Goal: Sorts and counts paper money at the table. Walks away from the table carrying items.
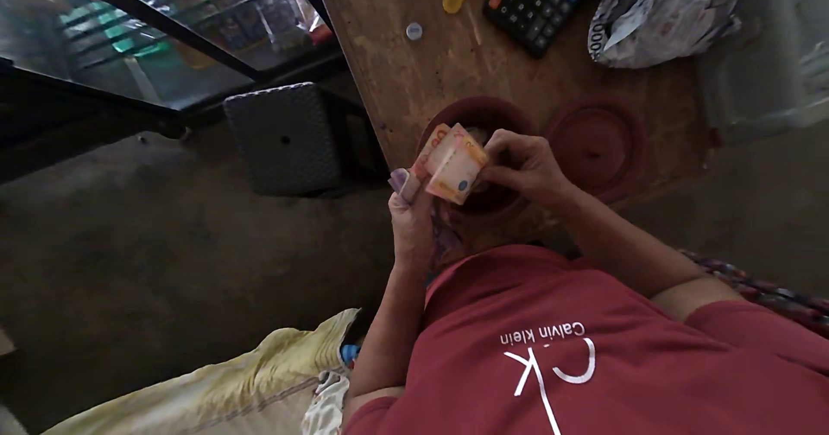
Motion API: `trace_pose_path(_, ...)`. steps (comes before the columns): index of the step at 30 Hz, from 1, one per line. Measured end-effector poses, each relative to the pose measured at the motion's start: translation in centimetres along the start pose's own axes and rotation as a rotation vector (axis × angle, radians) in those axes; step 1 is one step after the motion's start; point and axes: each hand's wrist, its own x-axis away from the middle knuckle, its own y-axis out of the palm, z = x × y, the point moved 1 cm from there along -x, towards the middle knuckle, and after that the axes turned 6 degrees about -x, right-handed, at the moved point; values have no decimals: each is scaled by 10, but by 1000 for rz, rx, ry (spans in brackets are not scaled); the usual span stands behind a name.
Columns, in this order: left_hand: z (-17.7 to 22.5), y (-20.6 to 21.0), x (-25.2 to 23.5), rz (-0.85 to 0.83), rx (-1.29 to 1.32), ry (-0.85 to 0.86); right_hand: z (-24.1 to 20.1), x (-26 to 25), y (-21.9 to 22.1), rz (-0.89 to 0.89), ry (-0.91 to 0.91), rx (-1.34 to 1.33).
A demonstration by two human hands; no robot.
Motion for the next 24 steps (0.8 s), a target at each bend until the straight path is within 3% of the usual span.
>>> trace_pose_path(5, -1, 3, 1, -25, 11, 31, -12, 1, 15, 63, 278, -79)
trace_pose_path(11, -2, -1, 1, -90, -4, 15, -14, -4, 11, 39, 344, -108)
trace_pose_path(18, 11, -18, -7, -198, -301, 19, -22, -12, -1, -323, 421, 24)
trace_pose_path(24, 8, -10, -5, -120, -429, 7, -22, -13, 1, -197, 426, 44)
